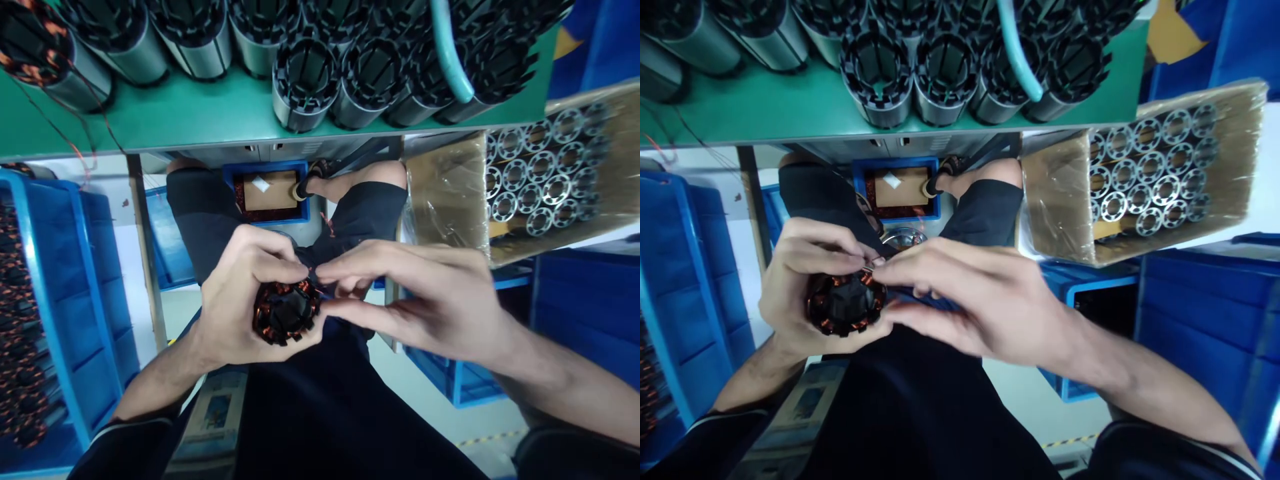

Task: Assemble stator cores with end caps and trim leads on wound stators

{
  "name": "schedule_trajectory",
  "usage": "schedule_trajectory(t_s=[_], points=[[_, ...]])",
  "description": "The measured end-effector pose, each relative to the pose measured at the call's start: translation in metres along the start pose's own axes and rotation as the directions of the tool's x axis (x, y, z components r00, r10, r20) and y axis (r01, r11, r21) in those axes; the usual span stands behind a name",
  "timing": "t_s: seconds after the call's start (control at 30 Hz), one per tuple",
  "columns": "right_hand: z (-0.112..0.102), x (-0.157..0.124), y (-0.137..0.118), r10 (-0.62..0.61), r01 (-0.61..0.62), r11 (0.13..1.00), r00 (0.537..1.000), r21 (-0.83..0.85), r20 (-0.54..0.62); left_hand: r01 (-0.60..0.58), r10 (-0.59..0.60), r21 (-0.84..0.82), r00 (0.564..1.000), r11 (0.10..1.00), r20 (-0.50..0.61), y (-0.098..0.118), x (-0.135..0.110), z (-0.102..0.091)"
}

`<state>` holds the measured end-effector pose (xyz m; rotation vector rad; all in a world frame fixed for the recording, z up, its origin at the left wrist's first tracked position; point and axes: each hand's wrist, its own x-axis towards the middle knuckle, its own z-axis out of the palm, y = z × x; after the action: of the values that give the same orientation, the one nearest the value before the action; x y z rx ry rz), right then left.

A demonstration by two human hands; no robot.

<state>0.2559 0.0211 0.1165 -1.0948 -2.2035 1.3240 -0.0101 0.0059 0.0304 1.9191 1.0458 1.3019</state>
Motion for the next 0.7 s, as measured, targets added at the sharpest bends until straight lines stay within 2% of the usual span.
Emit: schedule_trajectory(t_s=[0.1, 0.2, 0.27, 0.33, 0.4, 0.47, 0.57, 0.63, 0.7], points=[[0.015, 0.018, 0.018, 0.018, -0.021, 0.990, 0.999, 0.141, 0.028, -0.007, 0.011, -0.059, 0.997, 0.998, 0.075, 0.003, 0.002, -0.001], [0.021, 0.025, 0.051, -0.025, 0.021, 0.977, 1.000, 0.211, 0.018, 0.092, -0.078, -0.104, 0.988, 0.990, 0.136, 0.004, -0.003, -0.003], [0.018, 0.026, 0.073, -0.029, 0.028, 0.991, 1.000, 0.133, 0.011, 0.137, -0.128, -0.043, 0.977, 0.990, 0.172, 0.000, -0.008, -0.002], [0.011, 0.023, 0.084, 0.015, -0.013, 0.998, 1.000, -0.055, 0.021, 0.129, -0.153, 0.126, 0.966, 0.984, 0.210, -0.006, -0.013, 0.000], [0.005, 0.019, 0.081, 0.081, -0.075, 0.963, 0.997, -0.261, 0.011, 0.088, -0.169, 0.316, 0.956, 0.945, 0.238, -0.014, -0.017, 0.003], [0.008, 0.015, 0.064, 0.114, -0.108, 0.929, 0.993, -0.353, -0.005, 0.036, -0.154, 0.426, 0.958, 0.904, 0.244, -0.020, -0.019, 0.008], [0.030, 0.015, 0.039, 0.073, -0.066, 0.973, 0.997, -0.220, 0.024, -0.042, -0.067, 0.426, 0.969, 0.904, 0.238, -0.021, -0.017, 0.013], [0.045, 0.017, 0.033, 0.035, -0.031, 0.995, 0.998, -0.091, 0.049, -0.072, -0.015, 0.362, 0.973, 0.929, 0.231, -0.019, -0.014, 0.014], [0.053, 0.020, 0.035, 0.056, -0.056, 0.998, 0.996, 0.007, 0.070, -0.061, -0.001, 0.298, 0.979, 0.953, 0.204, -0.015, -0.009, 0.013]])
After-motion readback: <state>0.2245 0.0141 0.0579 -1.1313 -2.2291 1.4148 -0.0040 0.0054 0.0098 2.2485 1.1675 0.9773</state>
